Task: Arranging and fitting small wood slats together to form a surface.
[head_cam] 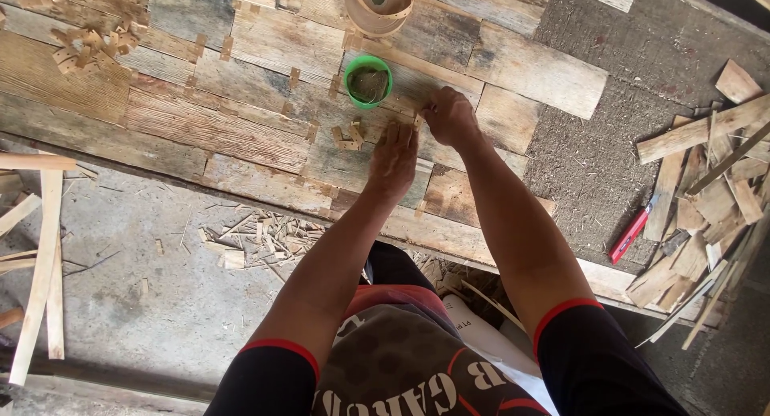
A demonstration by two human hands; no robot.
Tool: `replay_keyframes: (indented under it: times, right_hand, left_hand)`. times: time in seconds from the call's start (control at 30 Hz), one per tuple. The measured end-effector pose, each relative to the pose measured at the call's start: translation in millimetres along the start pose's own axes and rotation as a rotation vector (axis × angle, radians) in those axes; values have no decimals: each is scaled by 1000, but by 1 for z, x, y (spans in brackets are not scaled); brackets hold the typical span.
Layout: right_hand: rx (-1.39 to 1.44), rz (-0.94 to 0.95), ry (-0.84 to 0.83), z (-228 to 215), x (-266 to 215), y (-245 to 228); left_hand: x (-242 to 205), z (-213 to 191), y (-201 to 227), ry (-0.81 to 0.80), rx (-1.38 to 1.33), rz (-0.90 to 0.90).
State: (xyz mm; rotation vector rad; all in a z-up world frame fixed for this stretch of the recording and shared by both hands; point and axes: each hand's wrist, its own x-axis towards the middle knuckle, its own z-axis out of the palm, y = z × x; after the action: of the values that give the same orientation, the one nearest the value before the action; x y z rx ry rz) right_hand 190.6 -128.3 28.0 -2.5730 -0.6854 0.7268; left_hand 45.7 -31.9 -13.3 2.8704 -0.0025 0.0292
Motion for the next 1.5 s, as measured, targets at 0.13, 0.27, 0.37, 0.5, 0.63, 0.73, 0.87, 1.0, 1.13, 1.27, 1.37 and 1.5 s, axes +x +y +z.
replay_keyframes:
  times: [0.13, 0.27, 0.37, 0.5, 0.63, 0.73, 0.87, 1.0, 1.13, 1.27, 1.37, 1.5]
  right_hand:
    - [-33, -4, 21, 6, 2, 6]
    - [-5, -23, 27, 15, 6, 16]
    - [0, -68, 66, 19, 7, 22]
    - [-34, -70, 72, 16, 4, 17]
    - [-4, 6, 87, 11, 1, 11]
    - [47, 149, 104, 20, 9, 27]
    - [177, 95, 192, 23, 10, 35]
    - [-4, 46, 220, 13, -1, 14]
    - [-61, -5, 278, 19, 5, 18]
    - [-41, 154, 124, 8, 12, 13]
    - [-20, 246, 39, 0, 17, 10]
    - [0, 315, 69, 12, 26, 25]
  left_hand:
    - [-1, 11, 1, 3, 20, -7]
    - [0, 7, 3, 12, 3, -23]
    - [0, 17, 2, -9, 6, -24]
    - [-1, 23, 1, -13, 41, -17]
    - [-2, 20, 4, 6, 67, -17]
    - [-2, 17, 5, -20, 54, -25]
    - [-3, 17, 6, -54, 11, -39]
    - [-3, 12, 6, -38, -18, -41]
    - [-3, 23, 6, 25, 20, -42]
    - [-4, 23, 7, -6, -33, -58]
    - [-4, 29, 6, 1, -3, -51]
    - [-3, 37, 6, 32, 75, -55]
